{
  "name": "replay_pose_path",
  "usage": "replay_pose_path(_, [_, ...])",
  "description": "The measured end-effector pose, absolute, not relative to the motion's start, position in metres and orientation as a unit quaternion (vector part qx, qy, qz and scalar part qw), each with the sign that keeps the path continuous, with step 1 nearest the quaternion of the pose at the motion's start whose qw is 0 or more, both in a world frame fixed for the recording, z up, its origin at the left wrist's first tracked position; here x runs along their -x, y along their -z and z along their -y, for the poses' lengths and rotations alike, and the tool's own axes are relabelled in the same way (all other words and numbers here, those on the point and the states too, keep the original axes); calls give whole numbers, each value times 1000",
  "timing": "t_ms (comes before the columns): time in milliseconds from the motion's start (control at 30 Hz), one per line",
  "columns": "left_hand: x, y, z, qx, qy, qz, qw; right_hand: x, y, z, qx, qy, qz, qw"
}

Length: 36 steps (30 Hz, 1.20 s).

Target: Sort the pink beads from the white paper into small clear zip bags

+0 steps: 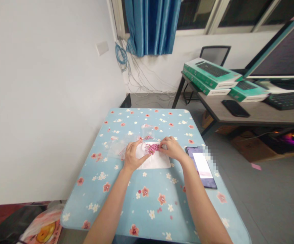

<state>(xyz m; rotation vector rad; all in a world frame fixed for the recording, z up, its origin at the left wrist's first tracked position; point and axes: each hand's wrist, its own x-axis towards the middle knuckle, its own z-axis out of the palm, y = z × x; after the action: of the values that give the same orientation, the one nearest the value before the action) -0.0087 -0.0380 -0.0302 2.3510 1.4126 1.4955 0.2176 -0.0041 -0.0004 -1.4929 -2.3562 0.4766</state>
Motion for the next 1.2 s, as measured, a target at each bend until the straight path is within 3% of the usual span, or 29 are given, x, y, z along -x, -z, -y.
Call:
replay_pose_path(300, [8,30,38,-762,-469,-447,-1,-205,-24,9,440,-253,805,307])
replay_pose_path(567, [8,30,37,-767,-471,-436,-5,-179,-35,18,394,-289,806,333])
replay_pose_path(933, [8,30,38,-762,-468,-447,0,-192,-31,13,449,-230,809,302])
replay_pose_path(1200, [9,30,38,-761,-464,-454,5,-214,-23,9,531,-224,806,138])
